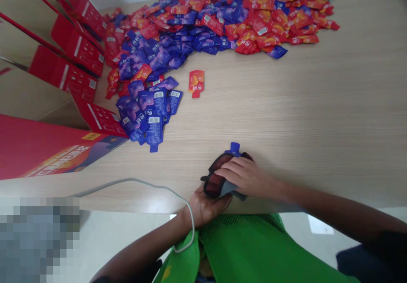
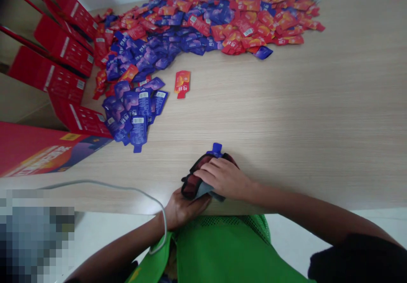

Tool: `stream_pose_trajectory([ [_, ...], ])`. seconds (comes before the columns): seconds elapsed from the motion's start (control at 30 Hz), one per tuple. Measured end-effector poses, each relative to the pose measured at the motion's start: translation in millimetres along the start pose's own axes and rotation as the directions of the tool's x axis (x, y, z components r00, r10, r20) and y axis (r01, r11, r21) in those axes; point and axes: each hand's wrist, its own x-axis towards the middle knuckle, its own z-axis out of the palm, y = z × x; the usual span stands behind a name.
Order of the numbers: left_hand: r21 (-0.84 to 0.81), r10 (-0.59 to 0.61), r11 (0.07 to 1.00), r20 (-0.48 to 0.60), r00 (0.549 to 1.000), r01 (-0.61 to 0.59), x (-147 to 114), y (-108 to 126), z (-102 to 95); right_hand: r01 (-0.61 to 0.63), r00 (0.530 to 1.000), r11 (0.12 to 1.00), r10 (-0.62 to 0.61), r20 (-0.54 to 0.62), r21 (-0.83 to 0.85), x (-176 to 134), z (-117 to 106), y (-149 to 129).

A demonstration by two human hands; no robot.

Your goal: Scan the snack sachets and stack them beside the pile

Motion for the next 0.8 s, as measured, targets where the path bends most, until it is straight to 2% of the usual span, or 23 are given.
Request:
stream_pose_trajectory([
  [0.07, -0.089, 0.134, 0.987, -0.009, 0.991, -0.134, -1, -2, 0.4, -0.02, 1.0, 1.0, 0.02, -0.007, -0.015, 1, 11, 10],
  [0.13, -0.189, 0.254, 0.948, -0.036, 0.966, -0.257, -2, -4, 0.5, -0.093, 0.995, 0.994, 0.092, -0.031, -0.05, 8, 9, 33],
  [0.27, -0.261, 0.269, 0.926, -0.049, 0.962, -0.272, 0, -5, -2.6, -0.248, 0.968, 0.948, 0.234, -0.093, -0.198, 22, -17, 86],
  [0.33, -0.27, 0.257, 0.927, -0.045, 0.965, -0.259, 5, -5, -6.7, -0.325, 0.942, 0.916, 0.292, -0.166, -0.234, 24, -34, 105],
  [0.4, -0.284, 0.241, 0.928, -0.041, 0.97, -0.243, 15, -4, -11.4, -0.411, 0.891, 0.891, 0.347, -0.292, -0.193, 19, -48, 115],
  [0.5, -0.267, 0.187, 0.945, -0.033, 0.982, -0.189, 33, -3, -15.3, -0.508, 0.763, 0.86, 0.422, -0.49, -0.051, 3, -60, 116],
  [0.57, -0.212, 0.129, 0.969, 0.007, 0.992, -0.124, 45, 0, -13.7, -0.552, 0.681, 0.834, 0.468, -0.562, 0.026, -12, -61, 114],
  [0.7, -0.115, -0.01, 0.993, 0.13, 0.991, 0.025, 58, 10, -2.9, -0.632, 0.579, 0.765, 0.575, -0.577, 0.128, -43, -52, 114],
  [0.8, -0.112, -0.072, 0.989, 0.166, 0.983, 0.092, 60, 17, 4.8, -0.681, 0.508, 0.704, 0.651, -0.564, 0.2, -56, -46, 118],
])
